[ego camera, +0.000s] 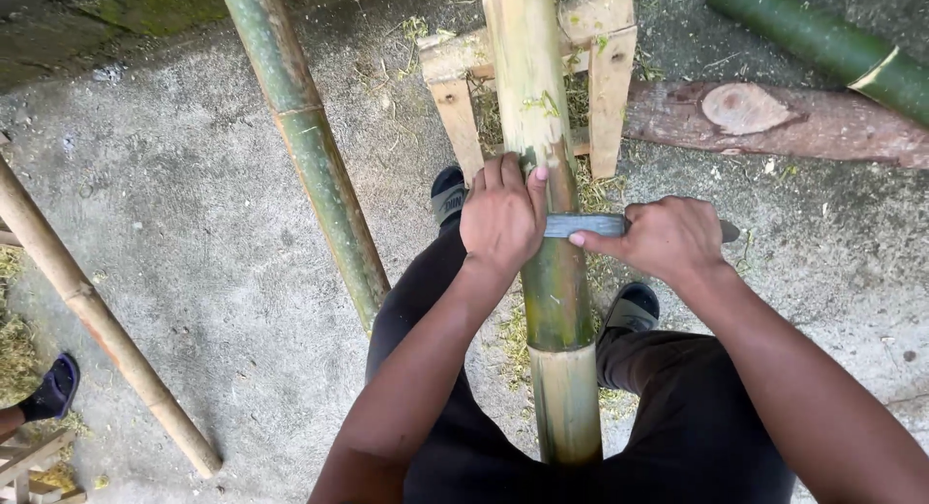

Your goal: Scrape the outer surface of a bamboo pole using a knife.

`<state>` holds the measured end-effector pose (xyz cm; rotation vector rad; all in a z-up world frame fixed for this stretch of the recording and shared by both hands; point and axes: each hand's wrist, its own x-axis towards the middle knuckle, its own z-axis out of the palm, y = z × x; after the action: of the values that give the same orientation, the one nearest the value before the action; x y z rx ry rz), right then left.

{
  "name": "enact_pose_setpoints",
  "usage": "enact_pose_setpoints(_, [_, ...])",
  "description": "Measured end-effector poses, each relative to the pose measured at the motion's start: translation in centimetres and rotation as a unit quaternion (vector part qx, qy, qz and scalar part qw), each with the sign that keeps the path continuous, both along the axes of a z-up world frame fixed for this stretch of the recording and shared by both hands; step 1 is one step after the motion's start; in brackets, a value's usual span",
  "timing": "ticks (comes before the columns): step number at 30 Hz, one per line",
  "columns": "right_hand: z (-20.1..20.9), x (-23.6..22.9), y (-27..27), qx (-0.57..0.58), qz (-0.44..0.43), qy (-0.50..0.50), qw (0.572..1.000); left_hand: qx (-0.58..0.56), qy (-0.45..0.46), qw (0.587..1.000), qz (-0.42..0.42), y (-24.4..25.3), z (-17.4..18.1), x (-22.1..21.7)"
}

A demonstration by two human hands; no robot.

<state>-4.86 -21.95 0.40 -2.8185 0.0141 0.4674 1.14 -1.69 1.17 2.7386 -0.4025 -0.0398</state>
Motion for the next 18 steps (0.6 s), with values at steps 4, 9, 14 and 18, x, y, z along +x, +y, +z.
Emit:
enact_pose_setpoints(4, [0.5,-0.3,0.1,-0.015,0.002,-0.026,1.0,-0.024,-0.043,0.999,-0.004,0.3,-0.8,0.0])
enact_pose_setpoints(9, [-0.4,0.7,0.1,-0.031,0.004,0.027,0.999,0.001,-0.034,0.999,-0.019,0.4,-1.1,1.2])
enact_pose_setpoints(14, [-1.7,0.9,-0.4,-0.022,0.004,-0.03,0.999,0.02,-0.018,1.0,-0.016,0.1,-0.6,2.3])
enact_pose_setpoints(18, [-2.6,1.3,-0.7,-0.037,0.006,0.019,0.999,0.039,-0.069,0.996,-0.03,0.4,-2.3,2.9])
